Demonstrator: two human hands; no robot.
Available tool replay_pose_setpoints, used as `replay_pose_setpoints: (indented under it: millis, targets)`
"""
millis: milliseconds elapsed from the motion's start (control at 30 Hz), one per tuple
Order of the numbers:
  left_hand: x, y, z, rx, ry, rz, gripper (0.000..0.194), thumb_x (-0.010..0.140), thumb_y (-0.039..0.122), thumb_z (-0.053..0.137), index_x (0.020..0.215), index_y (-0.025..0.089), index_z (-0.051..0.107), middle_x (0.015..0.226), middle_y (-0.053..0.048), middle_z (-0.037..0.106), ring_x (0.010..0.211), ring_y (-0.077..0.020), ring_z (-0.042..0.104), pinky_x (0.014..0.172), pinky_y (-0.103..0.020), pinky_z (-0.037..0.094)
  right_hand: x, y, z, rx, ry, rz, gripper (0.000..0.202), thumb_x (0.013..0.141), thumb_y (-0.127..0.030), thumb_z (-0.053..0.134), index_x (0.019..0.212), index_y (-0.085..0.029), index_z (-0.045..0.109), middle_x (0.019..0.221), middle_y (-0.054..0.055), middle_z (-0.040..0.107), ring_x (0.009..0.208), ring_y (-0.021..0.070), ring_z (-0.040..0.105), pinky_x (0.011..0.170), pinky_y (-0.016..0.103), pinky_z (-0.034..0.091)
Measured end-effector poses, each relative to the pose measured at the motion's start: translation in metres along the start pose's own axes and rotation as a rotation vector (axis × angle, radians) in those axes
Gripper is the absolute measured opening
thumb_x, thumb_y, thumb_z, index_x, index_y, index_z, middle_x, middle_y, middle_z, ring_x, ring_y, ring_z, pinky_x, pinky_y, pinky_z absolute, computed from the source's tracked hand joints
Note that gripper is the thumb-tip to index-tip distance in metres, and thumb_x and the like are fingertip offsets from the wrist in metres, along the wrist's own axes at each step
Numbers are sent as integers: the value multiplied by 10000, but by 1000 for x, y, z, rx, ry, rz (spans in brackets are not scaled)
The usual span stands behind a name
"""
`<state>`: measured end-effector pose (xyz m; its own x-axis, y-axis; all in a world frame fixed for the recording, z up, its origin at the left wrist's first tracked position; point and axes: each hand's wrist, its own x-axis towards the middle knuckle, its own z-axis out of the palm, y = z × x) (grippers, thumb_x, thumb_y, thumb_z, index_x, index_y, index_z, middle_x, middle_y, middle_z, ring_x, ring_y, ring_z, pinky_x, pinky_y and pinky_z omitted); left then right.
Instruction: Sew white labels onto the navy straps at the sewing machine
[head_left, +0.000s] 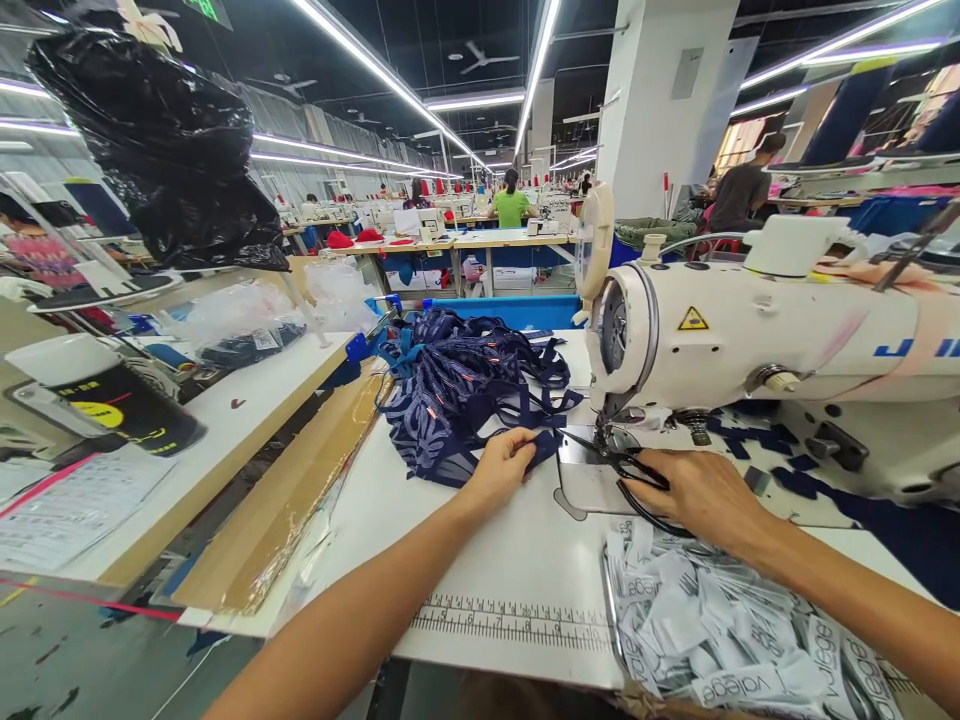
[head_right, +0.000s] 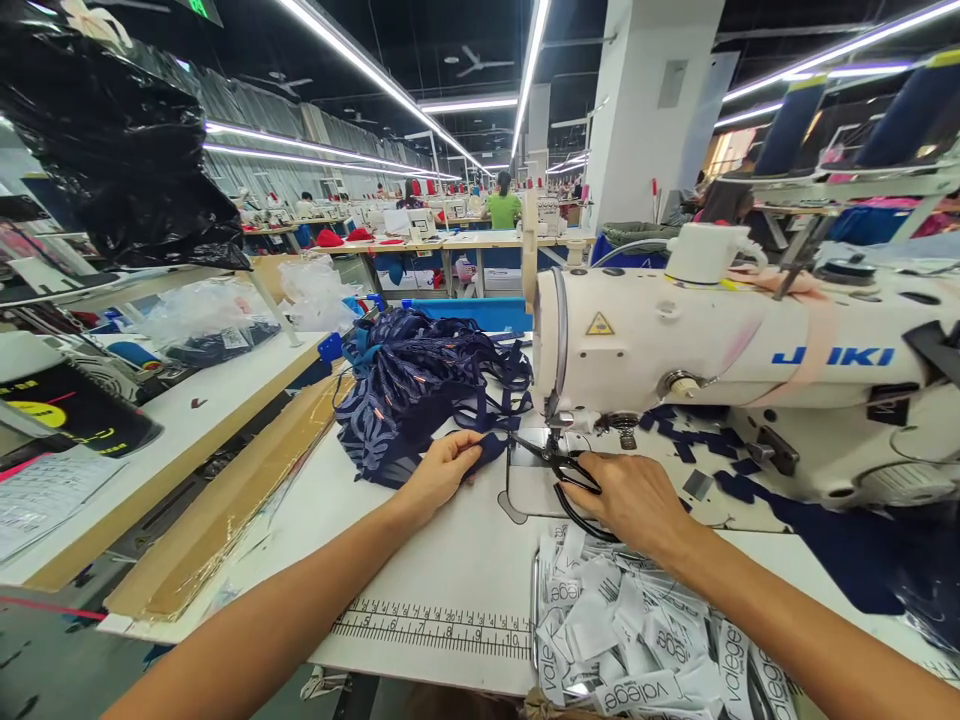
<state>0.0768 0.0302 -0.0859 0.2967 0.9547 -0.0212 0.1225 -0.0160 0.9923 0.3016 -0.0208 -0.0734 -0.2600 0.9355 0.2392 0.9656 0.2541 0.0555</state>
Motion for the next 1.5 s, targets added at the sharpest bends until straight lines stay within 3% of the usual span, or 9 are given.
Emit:
replay_pose_setpoints:
  millis: [67,167,433,633,767,1000,1333,1500]
  targets:
    - [-3,0,3,-82,65,14,100,736,222,487,739,148,553,587,37,488,487,-64,413,521,-192,336,0,-2,0,88,-32,24,281,814,-392,415,651,-213,558,534,20,594,508,177,563,469,244,285]
    - [-6,0,5,-138,70,22,87,736,208,488,730,144,548,600,29,512,495,-66,443,552,-200,354,1,-5,-2,174,-74,55,295,809,-399,405,622,-218,545,520,4,587,489,162,547,458,234,286]
    - [-10,3,3,-197,66,34,66,717,215,532,703,154,554,590,33,535,489,-71,467,581,-204,363,10,-17,-9,129,-61,89,294,787,-410,398,692,-207,588,585,34,630,545,200,582,487,249,313]
    - [-10,3,3,-269,135,20,81,711,226,539,732,151,559,586,27,572,498,-75,491,582,-197,350,10,-16,-8,168,-78,96,311,799,-413,385,620,-210,535,509,9,578,487,173,542,462,238,296]
    - [-10,3,4,-287,190,15,78,715,209,516,725,145,558,577,32,571,491,-69,489,573,-189,346,5,-10,-3,145,45,42,282,796,-389,394,653,-204,552,534,7,595,480,167,550,455,235,307]
    - [-10,5,4,-303,210,19,73,703,212,519,715,151,559,579,31,578,494,-72,496,570,-190,350,3,-8,8,-172,389,-123,324,819,-399,395,708,-154,576,613,68,621,482,185,556,467,267,301]
    - [-10,5,4,-309,195,30,70,702,216,528,707,152,557,580,32,575,490,-73,502,575,-201,356,7,-13,8,-283,528,-189,336,839,-400,424,655,-154,560,539,50,577,451,168,521,448,260,237]
    - [-10,2,3,-302,186,35,81,708,231,533,715,153,555,593,30,577,496,-71,507,575,-199,350,8,-13,10,-288,537,-207,373,858,-406,391,611,-165,535,489,34,559,410,157,507,449,256,210]
